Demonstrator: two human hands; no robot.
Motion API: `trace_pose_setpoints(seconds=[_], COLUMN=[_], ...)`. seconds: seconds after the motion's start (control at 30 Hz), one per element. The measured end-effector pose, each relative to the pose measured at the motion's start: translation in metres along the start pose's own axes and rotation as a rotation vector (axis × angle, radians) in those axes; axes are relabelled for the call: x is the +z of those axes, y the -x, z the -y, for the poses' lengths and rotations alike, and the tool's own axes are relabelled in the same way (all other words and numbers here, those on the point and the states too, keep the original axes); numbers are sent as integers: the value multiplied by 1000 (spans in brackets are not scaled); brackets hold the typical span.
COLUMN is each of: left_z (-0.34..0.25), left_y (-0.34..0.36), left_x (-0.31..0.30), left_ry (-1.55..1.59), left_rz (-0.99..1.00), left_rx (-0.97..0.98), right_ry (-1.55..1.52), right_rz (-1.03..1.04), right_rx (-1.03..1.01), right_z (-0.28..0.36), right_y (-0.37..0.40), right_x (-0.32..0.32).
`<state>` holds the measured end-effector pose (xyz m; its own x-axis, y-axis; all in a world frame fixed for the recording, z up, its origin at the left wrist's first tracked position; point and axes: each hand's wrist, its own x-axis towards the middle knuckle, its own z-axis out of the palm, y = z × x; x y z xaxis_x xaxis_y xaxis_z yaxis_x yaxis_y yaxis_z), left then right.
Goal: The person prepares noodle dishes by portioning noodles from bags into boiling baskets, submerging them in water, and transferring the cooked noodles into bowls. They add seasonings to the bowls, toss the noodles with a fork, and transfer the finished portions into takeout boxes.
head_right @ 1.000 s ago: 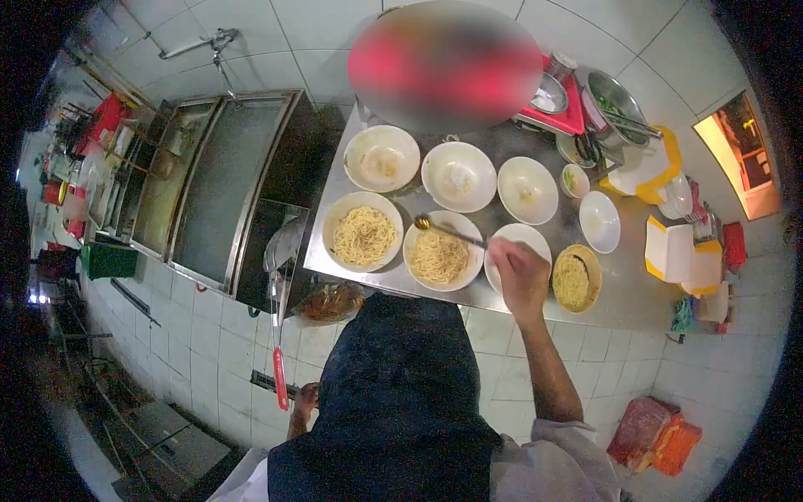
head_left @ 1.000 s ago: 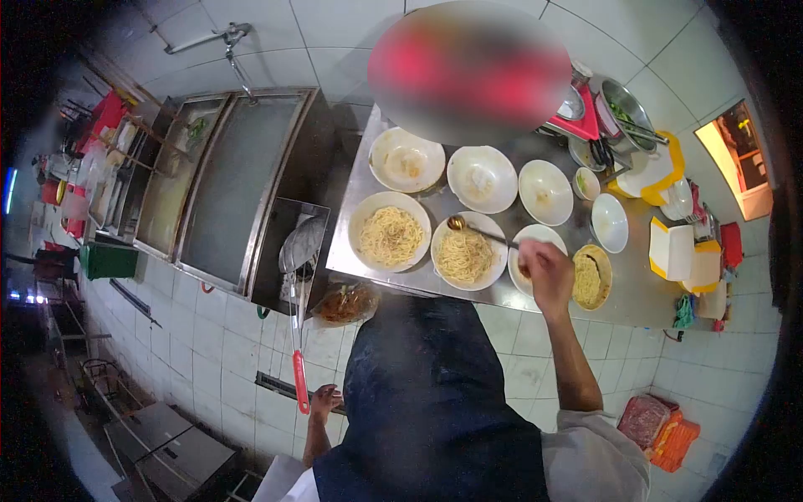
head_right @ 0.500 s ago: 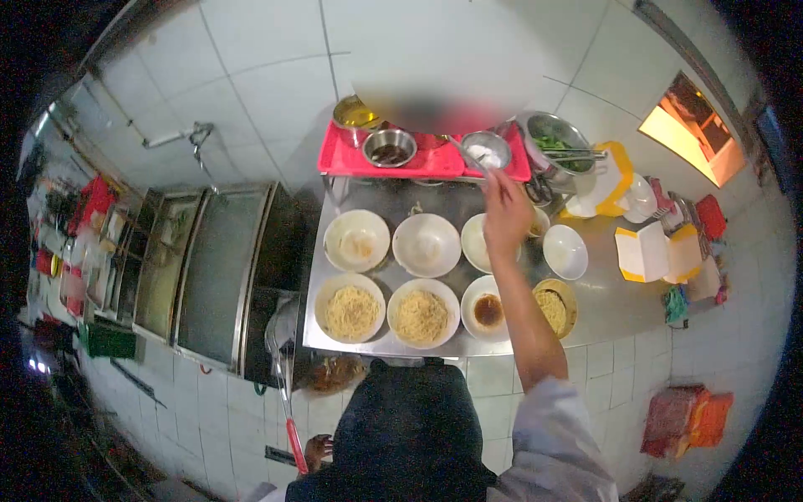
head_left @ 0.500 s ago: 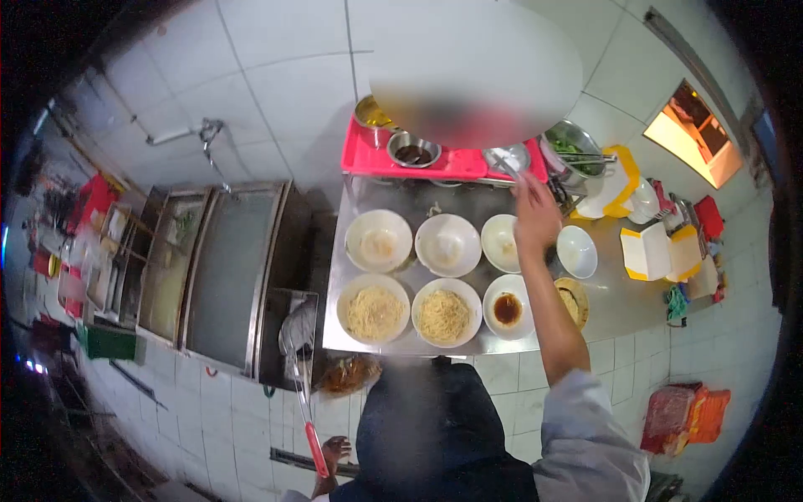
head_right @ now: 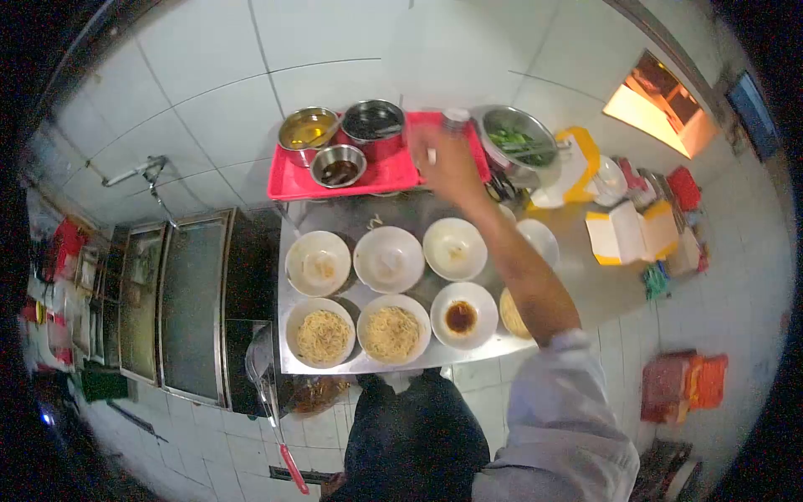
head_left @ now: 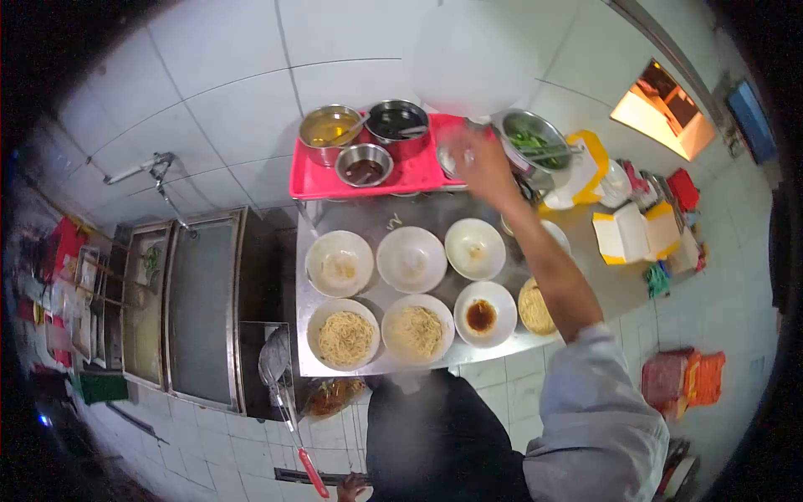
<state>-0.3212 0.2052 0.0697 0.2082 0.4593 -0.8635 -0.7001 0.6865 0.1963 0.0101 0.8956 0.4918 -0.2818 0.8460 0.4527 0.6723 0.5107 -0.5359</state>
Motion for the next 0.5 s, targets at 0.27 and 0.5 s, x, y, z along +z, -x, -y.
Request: trace_pose_setpoints(seconds=[0.27, 0.5], left_z=[82, 79], left_y=[-36, -12], left_x=[20, 1], left_ry=[324, 525], left_rz=[122, 248], left_rx=[108, 161], right_ry=[-20, -145], right_rz=[285, 4], right_rx=[54, 592], right_z=[-39, -33], right_y=[41, 18], right_x=[213, 260])
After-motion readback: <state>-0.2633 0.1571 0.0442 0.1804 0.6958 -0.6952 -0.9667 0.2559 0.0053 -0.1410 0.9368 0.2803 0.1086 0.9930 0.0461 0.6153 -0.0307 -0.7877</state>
